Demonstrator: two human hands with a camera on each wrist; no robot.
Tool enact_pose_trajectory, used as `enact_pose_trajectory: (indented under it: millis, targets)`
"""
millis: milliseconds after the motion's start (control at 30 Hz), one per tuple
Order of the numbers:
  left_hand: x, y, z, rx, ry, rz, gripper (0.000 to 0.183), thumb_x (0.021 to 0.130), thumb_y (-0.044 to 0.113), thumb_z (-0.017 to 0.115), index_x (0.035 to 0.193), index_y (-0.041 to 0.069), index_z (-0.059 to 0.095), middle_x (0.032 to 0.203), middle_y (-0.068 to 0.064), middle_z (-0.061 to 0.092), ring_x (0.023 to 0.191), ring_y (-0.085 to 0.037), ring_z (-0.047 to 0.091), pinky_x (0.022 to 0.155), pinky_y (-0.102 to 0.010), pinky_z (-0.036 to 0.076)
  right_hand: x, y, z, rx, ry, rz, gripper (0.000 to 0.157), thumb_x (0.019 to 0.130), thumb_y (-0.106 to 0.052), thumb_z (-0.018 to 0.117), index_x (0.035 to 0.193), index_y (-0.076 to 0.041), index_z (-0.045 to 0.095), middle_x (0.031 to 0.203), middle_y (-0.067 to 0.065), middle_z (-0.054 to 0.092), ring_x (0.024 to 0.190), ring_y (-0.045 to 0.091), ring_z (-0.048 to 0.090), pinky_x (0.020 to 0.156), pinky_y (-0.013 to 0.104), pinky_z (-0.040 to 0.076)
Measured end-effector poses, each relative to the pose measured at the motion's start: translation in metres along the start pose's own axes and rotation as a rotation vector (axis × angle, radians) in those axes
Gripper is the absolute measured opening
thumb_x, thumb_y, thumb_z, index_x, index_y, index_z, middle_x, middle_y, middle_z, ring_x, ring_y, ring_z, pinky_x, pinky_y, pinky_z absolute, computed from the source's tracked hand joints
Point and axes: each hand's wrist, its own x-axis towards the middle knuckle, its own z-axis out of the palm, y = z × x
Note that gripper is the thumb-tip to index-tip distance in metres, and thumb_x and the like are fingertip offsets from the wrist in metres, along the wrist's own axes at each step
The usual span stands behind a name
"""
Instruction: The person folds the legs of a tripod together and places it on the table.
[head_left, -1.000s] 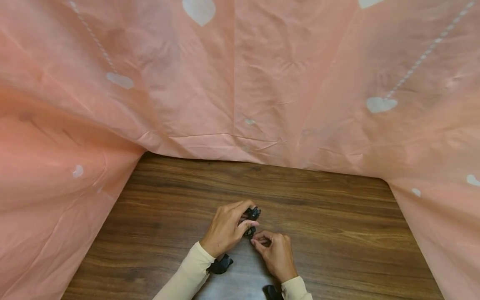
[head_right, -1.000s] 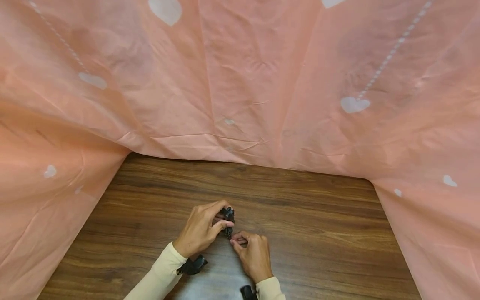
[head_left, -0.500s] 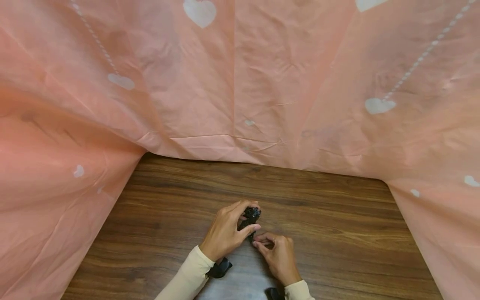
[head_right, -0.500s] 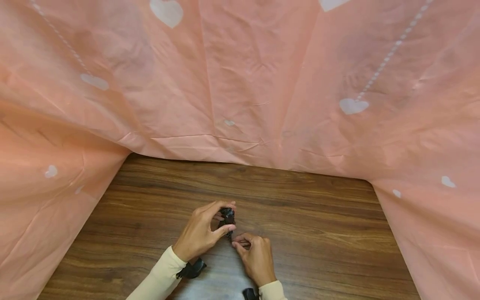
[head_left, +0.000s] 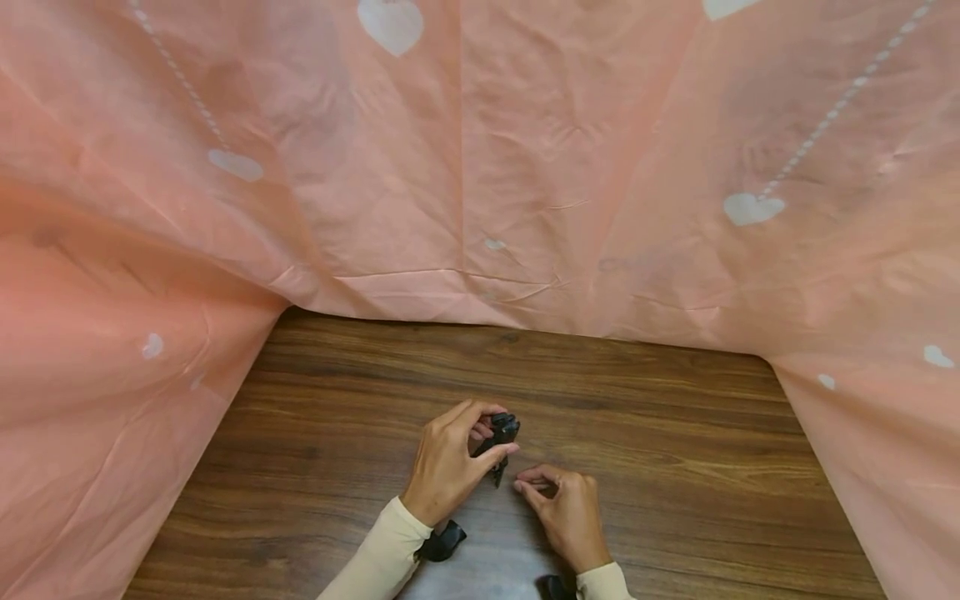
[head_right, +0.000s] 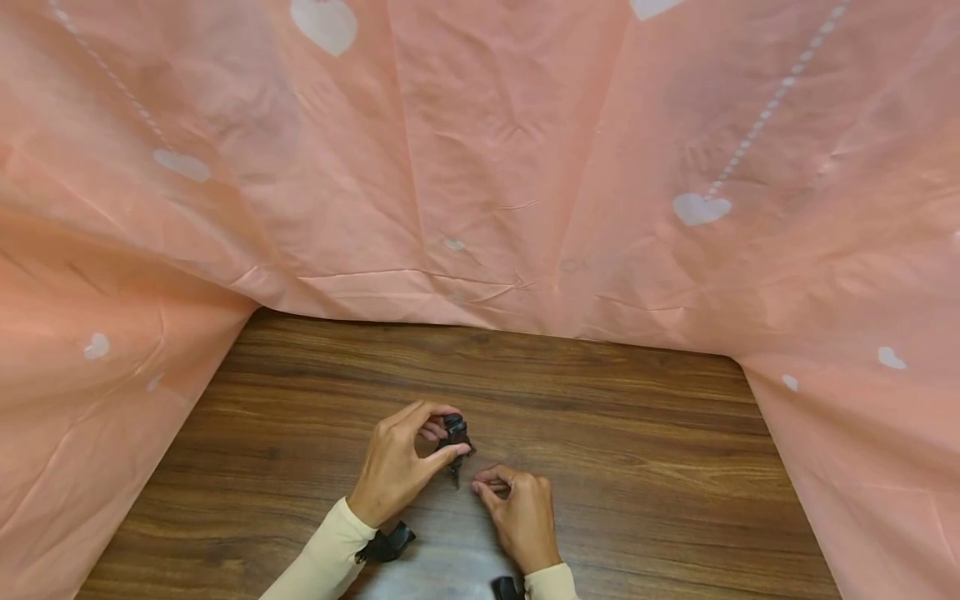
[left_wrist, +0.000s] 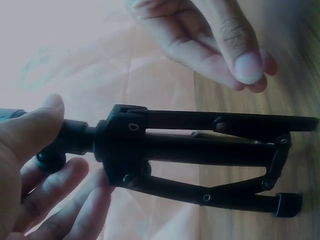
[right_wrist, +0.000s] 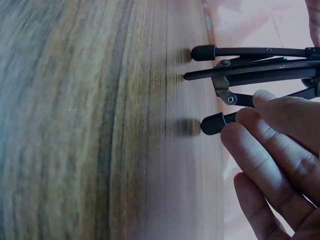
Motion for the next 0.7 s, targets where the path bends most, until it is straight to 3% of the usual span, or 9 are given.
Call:
enact_pose_trajectory:
  millis: [233, 367, 533, 700]
  targets:
    - [0.0020, 0.0015, -0.0068, -0.058, -0.102, -0.002, 0.045, 0.082, 0.026, 0.082, 0.123, 0.026, 0.066, 0.104, 0.010, 0.068, 0.087, -0.002, 0.066, 0.075, -0.019, 0.056, -0.0004, -0.0013, -0.0007, 0.013, 0.001, -0.002, 0.015, 0.072, -0.013, 0.089, 0.078, -0.021, 0.078, 0.071, -0.014, 0.074, 0.064, -0.009, 0.066, 0.056, 0.014, 0.051]
    - [0.0019, 0.0018, -0.0085, -0.060, -0.126, 0.001, 0.048, 0.083, 0.027, 0.081, 0.128, 0.025, 0.064, 0.106, 0.010, 0.067, 0.090, -0.004, 0.066, 0.077, -0.020, 0.056, -0.0009, -0.0022, -0.0010, 0.023, -0.001, 0.004, 0.015, 0.072, -0.013, 0.089, 0.077, -0.022, 0.078, 0.071, -0.013, 0.074, 0.063, -0.009, 0.065, 0.056, 0.012, 0.051]
    - [0.0007, 0.0023, -0.0051, -0.030, -0.067, -0.028, 0.052, 0.078, 0.034, 0.085, 0.125, 0.022, 0.066, 0.101, 0.007, 0.068, 0.085, -0.009, 0.070, 0.073, -0.024, 0.058, -0.0009, -0.0021, -0.0004, 0.024, -0.002, 0.006, 0.015, 0.072, -0.013, 0.089, 0.077, -0.022, 0.078, 0.071, -0.014, 0.074, 0.064, -0.009, 0.065, 0.056, 0.011, 0.050]
    - [0.0004, 0.0030, -0.0019, -0.017, -0.016, -0.023, 0.044, 0.078, 0.031, 0.085, 0.117, 0.015, 0.070, 0.093, 0.002, 0.073, 0.078, -0.010, 0.072, 0.067, -0.025, 0.059, -0.0001, -0.0014, -0.0001, 0.005, 0.006, -0.004, 0.015, 0.072, -0.014, 0.090, 0.077, -0.023, 0.078, 0.070, -0.014, 0.074, 0.064, -0.009, 0.065, 0.057, 0.017, 0.052]
